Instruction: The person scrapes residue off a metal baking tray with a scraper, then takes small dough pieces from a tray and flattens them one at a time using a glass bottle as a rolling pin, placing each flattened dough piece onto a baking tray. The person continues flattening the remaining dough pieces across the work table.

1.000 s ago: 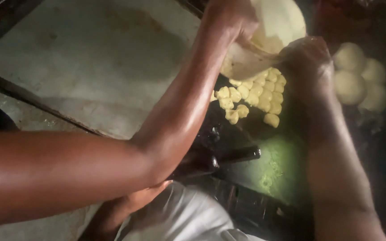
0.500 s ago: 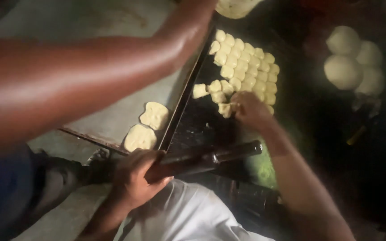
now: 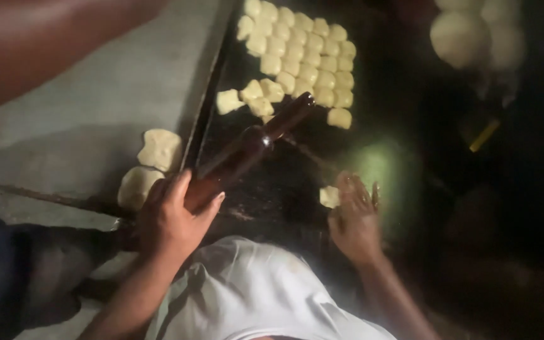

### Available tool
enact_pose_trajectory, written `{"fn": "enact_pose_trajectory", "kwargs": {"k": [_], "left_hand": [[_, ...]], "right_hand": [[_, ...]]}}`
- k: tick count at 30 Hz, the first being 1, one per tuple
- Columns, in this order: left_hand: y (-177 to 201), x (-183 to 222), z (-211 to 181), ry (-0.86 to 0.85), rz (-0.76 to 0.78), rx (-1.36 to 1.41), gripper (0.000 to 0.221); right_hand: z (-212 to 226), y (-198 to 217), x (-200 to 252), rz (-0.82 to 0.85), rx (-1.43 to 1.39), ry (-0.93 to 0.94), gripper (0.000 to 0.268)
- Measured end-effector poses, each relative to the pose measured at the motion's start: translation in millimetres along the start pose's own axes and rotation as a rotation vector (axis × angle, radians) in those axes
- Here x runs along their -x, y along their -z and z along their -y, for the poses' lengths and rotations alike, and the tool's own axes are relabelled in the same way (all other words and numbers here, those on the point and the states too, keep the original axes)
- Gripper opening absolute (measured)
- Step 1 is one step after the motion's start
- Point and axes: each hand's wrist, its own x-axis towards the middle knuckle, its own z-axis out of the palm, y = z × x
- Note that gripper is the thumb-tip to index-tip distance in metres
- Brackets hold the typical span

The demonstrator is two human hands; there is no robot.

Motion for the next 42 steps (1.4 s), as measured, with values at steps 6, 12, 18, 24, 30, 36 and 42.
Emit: {"fn": "enact_pose_trajectory", "kwargs": {"k": [6, 12, 18, 24, 30, 36, 42], "left_hand": [[-43.1, -29.1, -32.0, -0.188, 0.058, -0.101, 0.058], [-76.6, -37.8, -62.0, -0.413, 0.292, -0.209, 0.059], [-121.4, -54.2, -65.2, -0.592, 0.589, -0.176, 0.053], [-130.0, -61.5, -59.3, -0.472, 0.617, -0.285, 0.058], [-105.5, -19.8, -54.5, -0.592, 0.681, -0.276, 0.067], [-35.9, -21.1, -50.2, -0.687, 0.713, -0.322, 0.064], [48.0, 4.2, 20.8, -0.500, 0.453, -0.199, 0.069]], "right_hand": [[25.8, 4.1, 7.8, 0.181, 0.046, 0.126, 0.082], [-28.6, 67.6, 15.5, 0.300, -0.389, -0.184, 0.042], [-106.7, 5.0, -3.6, -0.342, 0.000, -0.020, 0.009], [-129.8, -33.5, 2.9, -0.333, -0.028, -0.126, 0.020], [-81.6, -6.0, 36.3, -0.169, -0.171, -0.204, 0.017], [-39.0, 0.8, -32.3, 0.132, -0.238, -0.300, 0.021], [-21.3, -35.0, -9.3, -0.062, -0.124, -0.038, 0.026]]}}
